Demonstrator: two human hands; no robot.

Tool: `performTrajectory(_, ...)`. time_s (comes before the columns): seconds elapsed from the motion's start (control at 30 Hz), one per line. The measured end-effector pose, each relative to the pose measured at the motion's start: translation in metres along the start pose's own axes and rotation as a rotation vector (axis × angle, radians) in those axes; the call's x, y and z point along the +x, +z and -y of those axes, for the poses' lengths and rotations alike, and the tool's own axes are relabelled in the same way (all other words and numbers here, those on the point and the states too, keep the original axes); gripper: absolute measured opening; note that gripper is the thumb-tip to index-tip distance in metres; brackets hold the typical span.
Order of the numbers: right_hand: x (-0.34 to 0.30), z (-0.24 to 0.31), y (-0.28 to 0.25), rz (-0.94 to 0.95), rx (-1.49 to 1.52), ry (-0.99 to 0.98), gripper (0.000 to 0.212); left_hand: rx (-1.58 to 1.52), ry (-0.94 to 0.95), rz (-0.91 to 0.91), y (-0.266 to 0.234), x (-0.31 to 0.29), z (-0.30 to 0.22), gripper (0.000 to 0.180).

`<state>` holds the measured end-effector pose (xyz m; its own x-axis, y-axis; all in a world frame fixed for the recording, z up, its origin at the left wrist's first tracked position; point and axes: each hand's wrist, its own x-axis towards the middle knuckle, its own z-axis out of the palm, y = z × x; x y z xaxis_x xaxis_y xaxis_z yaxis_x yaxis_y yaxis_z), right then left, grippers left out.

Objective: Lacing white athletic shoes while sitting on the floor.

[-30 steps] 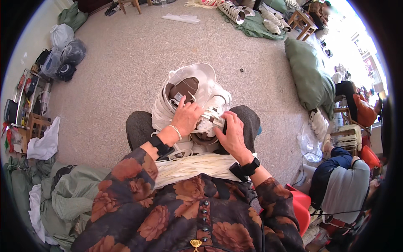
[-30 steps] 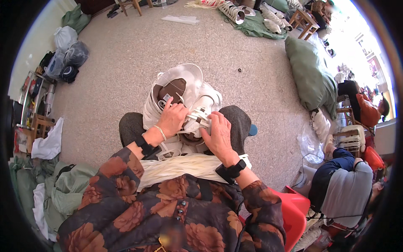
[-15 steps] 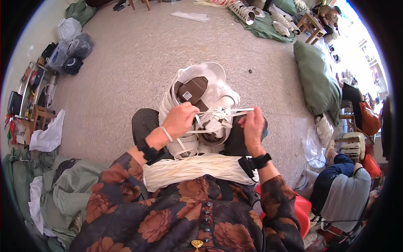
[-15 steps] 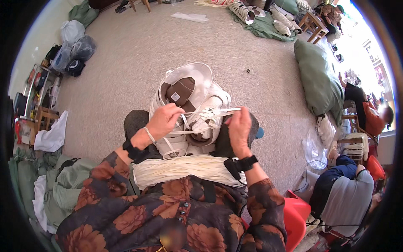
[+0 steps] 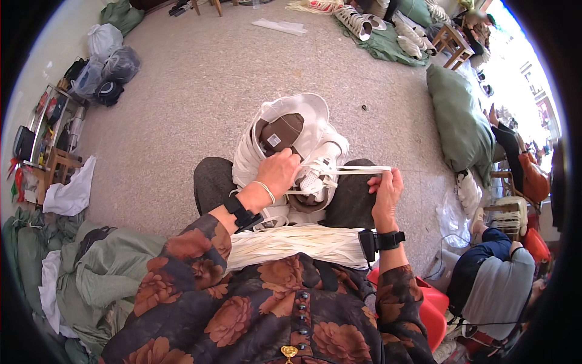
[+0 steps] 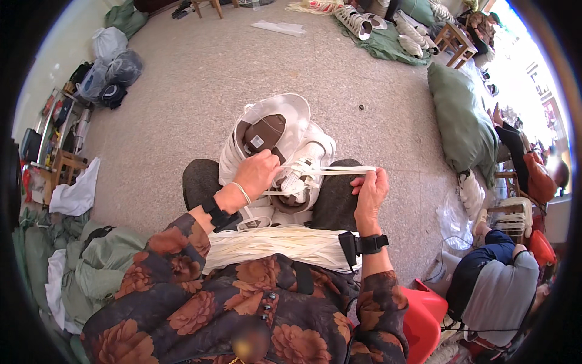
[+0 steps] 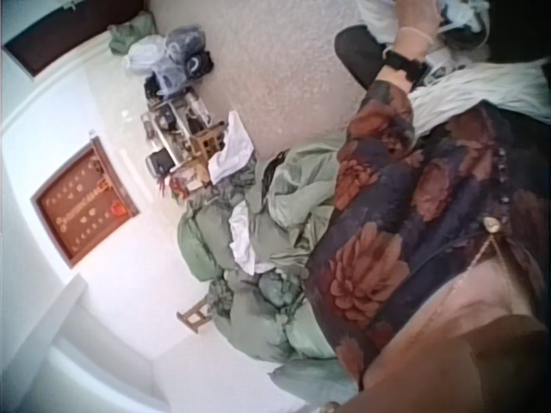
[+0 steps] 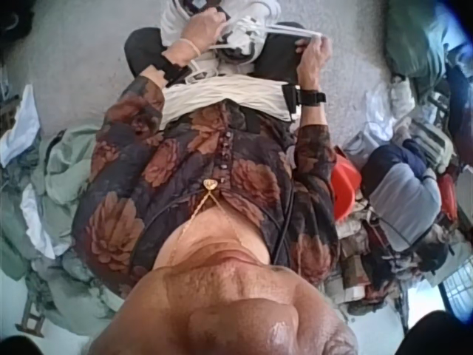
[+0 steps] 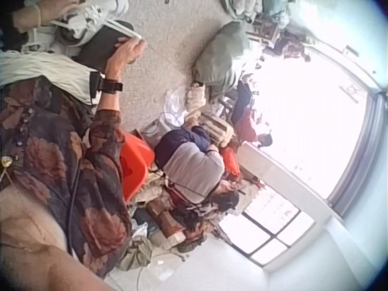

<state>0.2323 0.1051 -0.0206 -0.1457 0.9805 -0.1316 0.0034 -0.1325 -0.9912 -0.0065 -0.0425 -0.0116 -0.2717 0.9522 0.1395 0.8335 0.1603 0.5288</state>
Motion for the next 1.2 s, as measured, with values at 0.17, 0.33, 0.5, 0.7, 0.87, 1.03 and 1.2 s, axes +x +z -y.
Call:
performTrajectory(0.17,-0.002,0.002,-0.001,0.054,-0.035,0.001,0.015,-0.346,-0.138,-0.004,0.008,0.012,0.008,0.012)
performTrajectory(0.33,-0.008,0.003,-0.001,0.114,-0.082,-0.028,0.015,-0.535,-0.248,0.0,0.009,0.016,0.008,0.009)
performTrajectory(0.5,-0.013,0.005,-0.001,0.155,-0.131,-0.083,0.015,-0.431,-0.141,-0.16,0.017,0.014,0.0,0.009)
performTrajectory(0.7,-0.018,0.011,-0.006,0.147,-0.169,-0.094,0.016,-0.455,-0.152,-0.197,0.018,0.012,0.001,0.006)
performTrajectory(0.87,-0.018,0.017,-0.009,0.118,-0.175,-0.214,0.014,-0.39,-0.126,-0.204,0.02,0.009,0.003,0.007)
performTrajectory(1.03,-0.028,0.031,0.005,0.133,-0.199,-0.289,0.012,-0.501,-0.207,-0.23,0.019,0.004,-0.003,0.006)
performTrajectory(1.2,-0.031,0.024,0.016,0.264,-0.173,-0.256,0.012,-0.544,-0.261,-0.246,0.023,0.004,-0.001,0.006)
